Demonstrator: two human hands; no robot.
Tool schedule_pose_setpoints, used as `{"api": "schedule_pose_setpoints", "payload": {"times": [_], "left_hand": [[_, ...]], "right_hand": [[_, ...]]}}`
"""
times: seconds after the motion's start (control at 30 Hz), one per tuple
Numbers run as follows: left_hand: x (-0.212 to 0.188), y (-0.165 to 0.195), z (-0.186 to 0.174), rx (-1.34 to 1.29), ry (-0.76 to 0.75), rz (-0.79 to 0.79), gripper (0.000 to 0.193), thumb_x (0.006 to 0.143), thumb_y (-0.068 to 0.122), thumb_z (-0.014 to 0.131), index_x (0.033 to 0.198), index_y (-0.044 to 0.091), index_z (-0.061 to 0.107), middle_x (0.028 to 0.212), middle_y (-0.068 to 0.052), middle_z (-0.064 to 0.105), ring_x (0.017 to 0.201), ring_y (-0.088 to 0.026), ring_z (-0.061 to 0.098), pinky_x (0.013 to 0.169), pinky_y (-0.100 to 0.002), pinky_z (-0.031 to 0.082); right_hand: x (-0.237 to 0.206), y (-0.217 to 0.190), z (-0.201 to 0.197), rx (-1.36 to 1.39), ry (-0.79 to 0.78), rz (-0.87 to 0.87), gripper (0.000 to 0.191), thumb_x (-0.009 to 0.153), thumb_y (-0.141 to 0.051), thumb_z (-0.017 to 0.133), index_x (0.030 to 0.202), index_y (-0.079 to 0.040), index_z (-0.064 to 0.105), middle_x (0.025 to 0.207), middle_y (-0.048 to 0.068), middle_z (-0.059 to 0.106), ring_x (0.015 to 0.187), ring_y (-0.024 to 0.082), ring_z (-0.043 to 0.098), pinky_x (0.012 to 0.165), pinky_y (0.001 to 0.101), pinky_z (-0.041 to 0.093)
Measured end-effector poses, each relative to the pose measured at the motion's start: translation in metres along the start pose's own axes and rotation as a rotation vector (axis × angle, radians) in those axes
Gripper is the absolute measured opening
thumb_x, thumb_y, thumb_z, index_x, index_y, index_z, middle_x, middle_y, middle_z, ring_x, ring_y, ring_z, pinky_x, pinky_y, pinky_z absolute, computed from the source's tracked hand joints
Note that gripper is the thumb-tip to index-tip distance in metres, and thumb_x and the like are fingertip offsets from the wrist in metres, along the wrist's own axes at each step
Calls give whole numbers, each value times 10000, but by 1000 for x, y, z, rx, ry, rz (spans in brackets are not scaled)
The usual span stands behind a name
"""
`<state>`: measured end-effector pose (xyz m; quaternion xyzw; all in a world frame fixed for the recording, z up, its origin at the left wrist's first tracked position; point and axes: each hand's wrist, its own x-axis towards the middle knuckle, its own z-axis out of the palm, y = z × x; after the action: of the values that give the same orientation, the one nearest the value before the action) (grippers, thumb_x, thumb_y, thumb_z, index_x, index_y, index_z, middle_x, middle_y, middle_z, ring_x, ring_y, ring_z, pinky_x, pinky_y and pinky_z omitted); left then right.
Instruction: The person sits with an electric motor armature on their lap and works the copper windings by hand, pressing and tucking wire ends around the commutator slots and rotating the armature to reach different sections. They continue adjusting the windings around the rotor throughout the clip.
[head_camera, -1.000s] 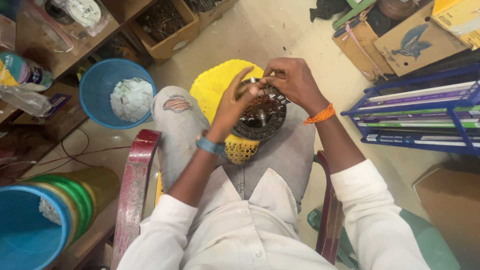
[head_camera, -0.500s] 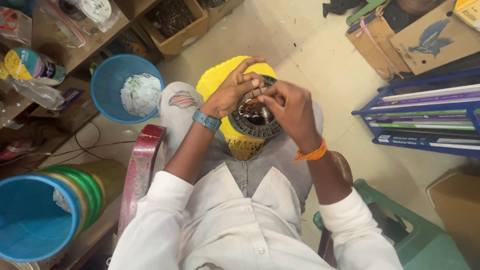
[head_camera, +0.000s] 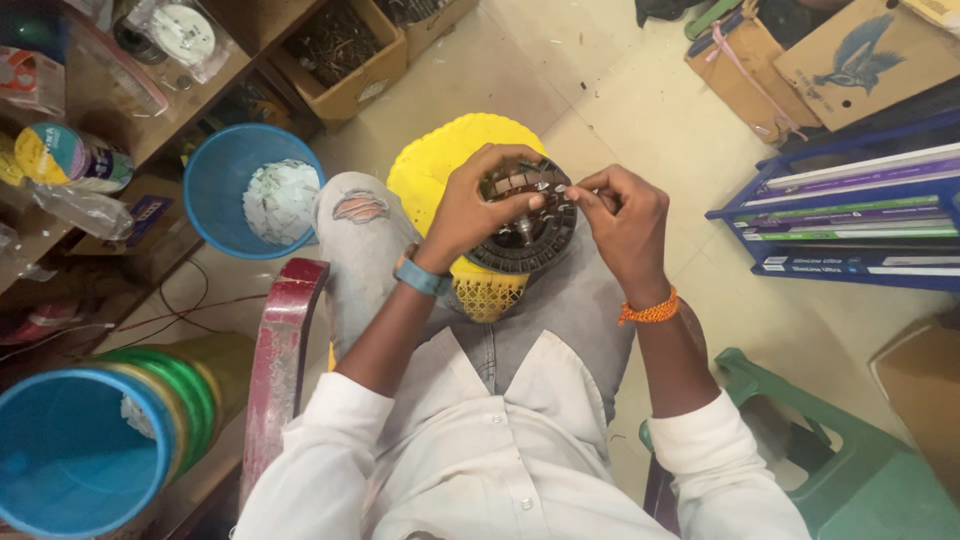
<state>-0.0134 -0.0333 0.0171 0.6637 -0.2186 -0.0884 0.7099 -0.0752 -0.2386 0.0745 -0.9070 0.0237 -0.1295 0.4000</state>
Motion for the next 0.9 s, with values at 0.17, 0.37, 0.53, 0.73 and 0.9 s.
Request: {"api": "schedule_pose_setpoints", "payload": {"times": [0.17,0.37,0.53,0.73,0.9], "left_hand": [[-2,14,20,250,223,5,299,825,169,837,1106,109,753,1054,-64,694,1032,-223,687,930,-341,546],[-6,13,34,383,376,80,275,809,179,828,1068,129,753,1056,-79,660,1081,-276,642,945,-385,523],[-6,6,35,387,354,20,296,819,207,828,1089,142,725,1063,-61,685,1064,-268,647,939,-380,524],[12,-12,1,-626,42,-421,768,889,271,748,1518,174,317,1201,-164,695,1108,-230,649,912,-352,564],[26,-24,-15,-839,-81,-479,810,961,208,731,1623,121,272,1337,-165,641,1241,-234,639,1046,-391,552]], "right_hand": [[18,-6,-7,-63,5,-91,164,887,-89,859,871,-2,721,605,37,476,540,107,397,520,299,336],[42,-12,-2,-152,-25,-322,174,883,-95,869,878,-15,714,702,69,563,576,150,486,552,319,406],[57,-13,5,-186,-95,-413,209,890,-117,870,858,-23,687,715,82,585,585,190,536,562,338,433],[78,-7,12,-238,-336,-400,174,868,-165,821,890,-56,688,796,89,666,698,263,651,627,382,497],[99,-15,23,-325,-453,-408,179,840,-204,826,883,-76,710,775,84,675,719,279,667,630,412,504]]}}
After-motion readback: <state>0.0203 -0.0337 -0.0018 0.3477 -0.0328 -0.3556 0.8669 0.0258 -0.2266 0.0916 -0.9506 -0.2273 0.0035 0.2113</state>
